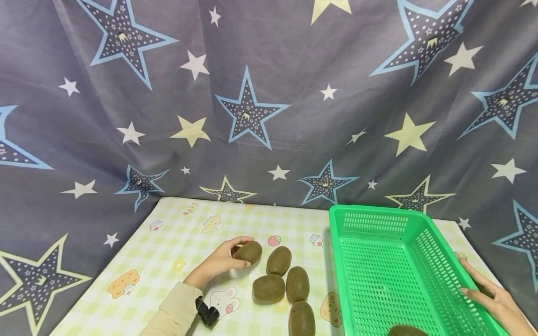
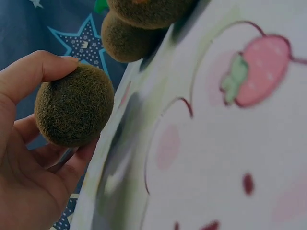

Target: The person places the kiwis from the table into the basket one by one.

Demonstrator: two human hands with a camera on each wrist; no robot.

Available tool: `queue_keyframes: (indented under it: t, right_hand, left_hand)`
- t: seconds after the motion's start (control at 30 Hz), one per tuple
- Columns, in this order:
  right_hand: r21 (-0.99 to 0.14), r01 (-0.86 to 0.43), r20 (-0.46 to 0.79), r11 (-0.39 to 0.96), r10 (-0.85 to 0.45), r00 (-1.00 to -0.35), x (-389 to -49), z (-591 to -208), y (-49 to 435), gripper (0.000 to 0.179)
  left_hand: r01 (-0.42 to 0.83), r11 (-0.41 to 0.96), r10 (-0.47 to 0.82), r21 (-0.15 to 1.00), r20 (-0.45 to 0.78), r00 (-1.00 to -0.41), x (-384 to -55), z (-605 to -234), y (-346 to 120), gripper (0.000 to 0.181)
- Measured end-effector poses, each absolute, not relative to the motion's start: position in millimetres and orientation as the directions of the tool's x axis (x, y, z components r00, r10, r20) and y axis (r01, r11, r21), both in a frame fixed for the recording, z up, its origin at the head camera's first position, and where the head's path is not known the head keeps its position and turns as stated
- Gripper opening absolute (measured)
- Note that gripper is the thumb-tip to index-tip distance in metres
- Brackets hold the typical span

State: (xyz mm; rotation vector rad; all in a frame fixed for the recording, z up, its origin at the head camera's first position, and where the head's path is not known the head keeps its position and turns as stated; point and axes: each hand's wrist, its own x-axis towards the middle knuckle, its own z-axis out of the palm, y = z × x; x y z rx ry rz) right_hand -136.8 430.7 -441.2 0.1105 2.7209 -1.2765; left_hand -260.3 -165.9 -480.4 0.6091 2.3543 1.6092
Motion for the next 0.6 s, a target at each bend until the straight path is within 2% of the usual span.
queue_keyframes:
  t: [0.6]
  right_hand:
    - [-0.761,0.109,-0.148,0.64,-0.008,-0.989,-134.4,-437.9,424.5,0.072]
  left_hand:
    - [0.277,0.309,0.463,0.91,0.11,-0.88,-259.9,-457.0,-140.3,0.067]
